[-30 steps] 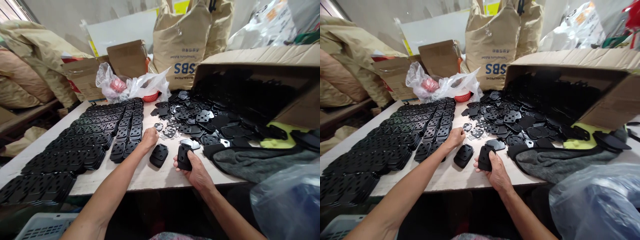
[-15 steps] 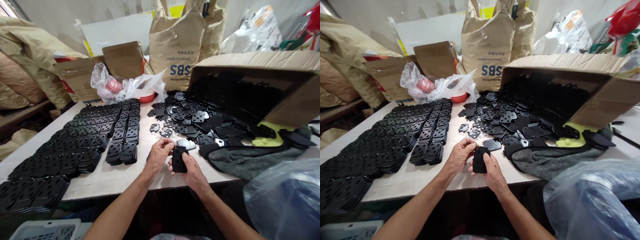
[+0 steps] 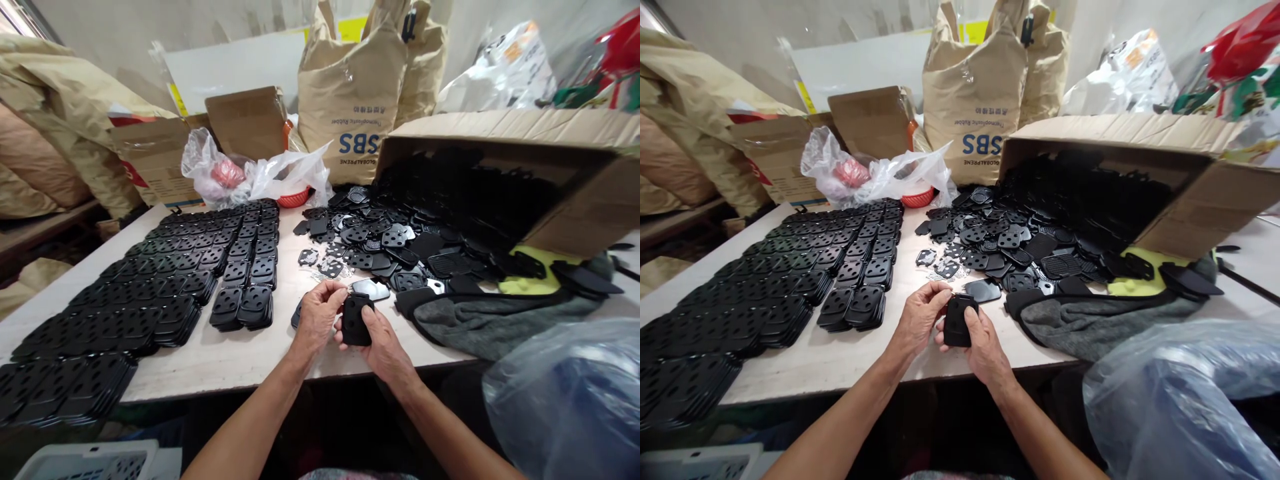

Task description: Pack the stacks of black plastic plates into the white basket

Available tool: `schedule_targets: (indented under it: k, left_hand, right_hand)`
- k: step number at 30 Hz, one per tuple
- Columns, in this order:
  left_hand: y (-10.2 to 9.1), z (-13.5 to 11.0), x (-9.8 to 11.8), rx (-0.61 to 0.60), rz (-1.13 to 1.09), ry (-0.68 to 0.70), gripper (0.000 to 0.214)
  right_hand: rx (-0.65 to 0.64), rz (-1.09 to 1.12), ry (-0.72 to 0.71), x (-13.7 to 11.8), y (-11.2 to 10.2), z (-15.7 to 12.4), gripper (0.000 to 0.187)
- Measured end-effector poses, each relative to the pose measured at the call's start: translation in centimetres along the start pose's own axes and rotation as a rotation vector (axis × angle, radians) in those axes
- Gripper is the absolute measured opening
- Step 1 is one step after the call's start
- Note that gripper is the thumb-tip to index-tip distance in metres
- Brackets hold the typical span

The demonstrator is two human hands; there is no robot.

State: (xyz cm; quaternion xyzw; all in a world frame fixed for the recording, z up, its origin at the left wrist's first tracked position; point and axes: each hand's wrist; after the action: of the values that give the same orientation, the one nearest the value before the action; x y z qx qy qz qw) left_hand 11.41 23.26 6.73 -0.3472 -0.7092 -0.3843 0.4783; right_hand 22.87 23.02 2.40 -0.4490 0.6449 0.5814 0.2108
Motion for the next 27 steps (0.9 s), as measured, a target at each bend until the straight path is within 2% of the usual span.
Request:
schedule_targets:
  k: [3,9,12,15,18,20,23,27]
  left_hand:
    - [0.1,-0.1,-0.3,-0.021,-0.039,-0.027,0.035]
    - [0.1,-0.6,-0.5,0.061,-0.039,-0.107,0.04]
    - [-0.1,-1.0,-0.6,0.075,-0.024,-0.119,0.04]
    - [-0.4,-1.4,-0.7,0.085,-0.01,-0.094,0.038]
    - [-1.0,-1.6,-0.6,0.029,-0.01,-0.106,0.036]
    - [-1.4,-1.6,-0.3,0.011,0.032,-0.074,0.033]
    - [-1.9,-2.0,0.1,0.065,0.148,0.038,0.025]
    - [-2.2,-3.4,-0.5,0.146,0.194,0.222,0.015]
  right_hand:
    - [0.017,-0.018,-0.012,0.1,0.0,0.0,0.046]
    - [0.059,-0.141,-0.106,1.1,-0.7,0.1,0.044]
    - [0.101,-0.25,-0.197,1.4,-1.1,0.1,0.039]
    - [0.138,-0.402,-0.351,0.9,-1.0,-0.5,0.037]
    - [0.14,-0.455,-0.439,0.2,-0.5,-1.3,0.034]
    - [0.079,-0.423,-0.372,-0.1,-0.2,-1.6,0.034]
    - [-0.008,-0.408,-0.287,-0.1,0.0,-1.8,0.036]
    - [0.003,-0.505,-0.371,0.2,-0.3,-1.7,0.037]
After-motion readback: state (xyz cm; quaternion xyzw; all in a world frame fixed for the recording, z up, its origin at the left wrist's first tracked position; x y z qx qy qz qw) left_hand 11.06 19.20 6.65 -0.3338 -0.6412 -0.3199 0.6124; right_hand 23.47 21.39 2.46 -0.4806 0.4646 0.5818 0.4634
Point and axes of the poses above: each hand's wrist, its own z-axis towards the middle knuckle, its own y-axis out of the palm, x = y × z, and after that the axes turned 13 degrees about x, right-handed
